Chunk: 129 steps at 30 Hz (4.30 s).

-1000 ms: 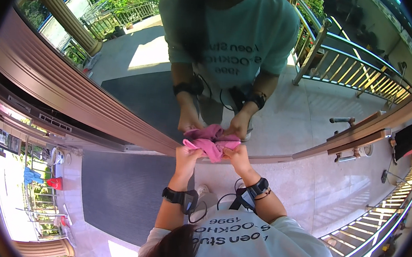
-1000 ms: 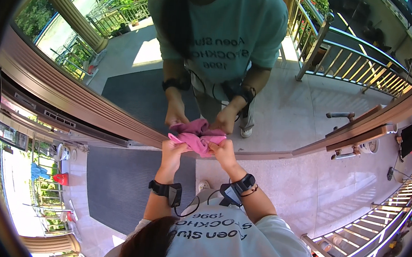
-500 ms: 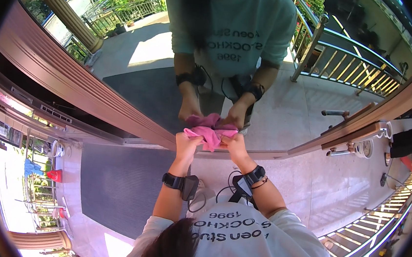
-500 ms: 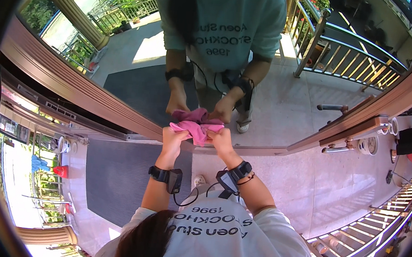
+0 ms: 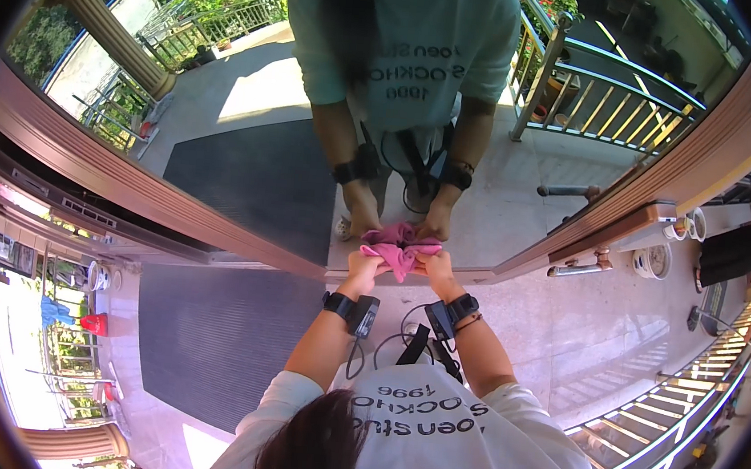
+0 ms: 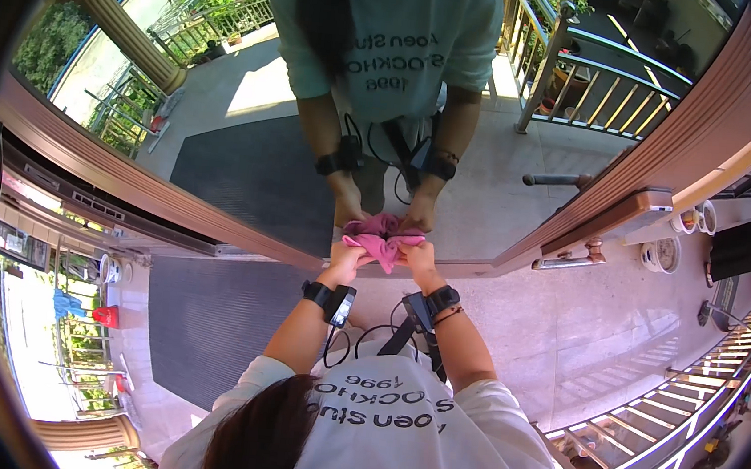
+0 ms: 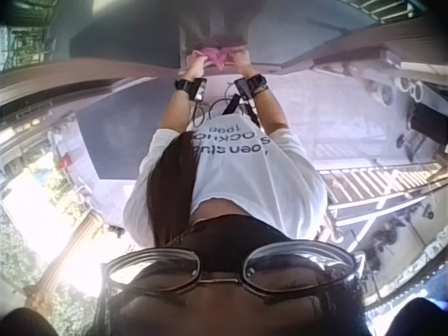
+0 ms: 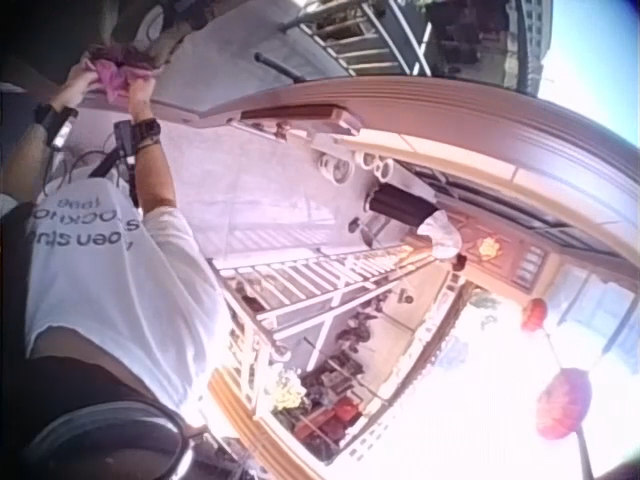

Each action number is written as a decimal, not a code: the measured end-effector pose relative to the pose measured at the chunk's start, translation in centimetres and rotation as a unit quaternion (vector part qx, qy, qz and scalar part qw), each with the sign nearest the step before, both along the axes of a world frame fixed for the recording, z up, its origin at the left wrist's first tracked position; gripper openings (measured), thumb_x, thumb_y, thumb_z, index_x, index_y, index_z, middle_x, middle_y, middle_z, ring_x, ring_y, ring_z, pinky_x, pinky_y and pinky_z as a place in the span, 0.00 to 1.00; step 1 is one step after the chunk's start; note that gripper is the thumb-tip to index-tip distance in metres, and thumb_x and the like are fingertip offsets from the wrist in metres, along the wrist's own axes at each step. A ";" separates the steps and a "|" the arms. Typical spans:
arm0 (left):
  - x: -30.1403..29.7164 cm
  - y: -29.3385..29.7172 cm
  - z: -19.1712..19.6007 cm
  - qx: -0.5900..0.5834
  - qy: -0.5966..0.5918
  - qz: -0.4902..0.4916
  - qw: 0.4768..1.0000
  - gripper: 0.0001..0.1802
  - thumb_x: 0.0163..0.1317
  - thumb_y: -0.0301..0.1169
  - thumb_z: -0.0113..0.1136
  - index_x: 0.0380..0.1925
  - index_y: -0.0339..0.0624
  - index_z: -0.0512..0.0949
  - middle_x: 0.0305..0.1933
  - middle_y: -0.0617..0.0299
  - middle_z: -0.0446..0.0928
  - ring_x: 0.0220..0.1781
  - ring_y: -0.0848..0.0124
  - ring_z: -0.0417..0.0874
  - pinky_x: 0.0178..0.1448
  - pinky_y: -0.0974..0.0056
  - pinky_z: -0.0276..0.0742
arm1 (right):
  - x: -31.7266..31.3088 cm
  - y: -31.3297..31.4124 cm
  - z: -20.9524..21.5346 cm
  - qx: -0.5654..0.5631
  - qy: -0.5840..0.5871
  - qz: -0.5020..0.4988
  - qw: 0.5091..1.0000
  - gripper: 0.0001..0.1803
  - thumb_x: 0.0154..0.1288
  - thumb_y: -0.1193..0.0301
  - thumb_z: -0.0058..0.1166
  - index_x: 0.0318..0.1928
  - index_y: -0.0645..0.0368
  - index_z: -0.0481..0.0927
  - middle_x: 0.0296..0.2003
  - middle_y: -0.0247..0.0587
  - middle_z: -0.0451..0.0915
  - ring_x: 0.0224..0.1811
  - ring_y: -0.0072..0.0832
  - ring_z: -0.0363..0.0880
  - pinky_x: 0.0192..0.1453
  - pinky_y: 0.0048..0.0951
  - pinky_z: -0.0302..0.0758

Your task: The person wipes a glass door and its metal handle using a pink cloth, cleaning both the glass surface and the surrounding frame.

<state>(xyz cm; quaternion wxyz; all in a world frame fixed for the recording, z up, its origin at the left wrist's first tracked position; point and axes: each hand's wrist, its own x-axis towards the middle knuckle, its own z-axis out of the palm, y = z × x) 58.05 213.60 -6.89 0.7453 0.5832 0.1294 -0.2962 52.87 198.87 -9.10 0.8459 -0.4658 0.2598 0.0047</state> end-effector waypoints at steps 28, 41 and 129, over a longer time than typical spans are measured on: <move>0.6 -4.9 -7.6 0.128 0.084 0.079 0.985 0.10 0.42 0.15 0.52 0.29 0.31 0.71 0.32 0.53 0.73 0.31 0.61 0.77 0.32 0.62 0.78 | 1.0 -2.6 -11.3 -0.002 0.165 -0.086 0.982 0.05 0.50 0.79 0.50 0.30 0.65 0.75 0.24 0.42 0.75 0.24 0.31 0.76 0.23 0.32 0.76; -3.1 -7.3 22.0 -0.121 -0.435 0.100 0.887 0.08 0.46 0.19 0.56 0.29 0.29 0.74 0.30 0.57 0.76 0.32 0.73 0.77 0.39 0.71 0.72 | -2.5 -6.3 23.8 -0.117 -0.333 -0.054 0.934 0.09 0.55 0.74 0.51 0.32 0.70 0.76 0.23 0.36 0.77 0.22 0.17 0.72 0.23 0.16 0.67; 17.0 71.7 6.8 -0.131 -0.100 0.009 0.986 0.11 0.60 0.28 0.38 0.35 0.36 0.70 0.32 0.57 0.74 0.27 0.67 0.78 0.30 0.69 0.75 | 22.6 59.4 9.1 -0.138 -0.117 0.169 0.969 0.08 0.54 0.70 0.51 0.31 0.63 0.74 0.27 0.40 0.77 0.26 0.26 0.77 0.27 0.22 0.74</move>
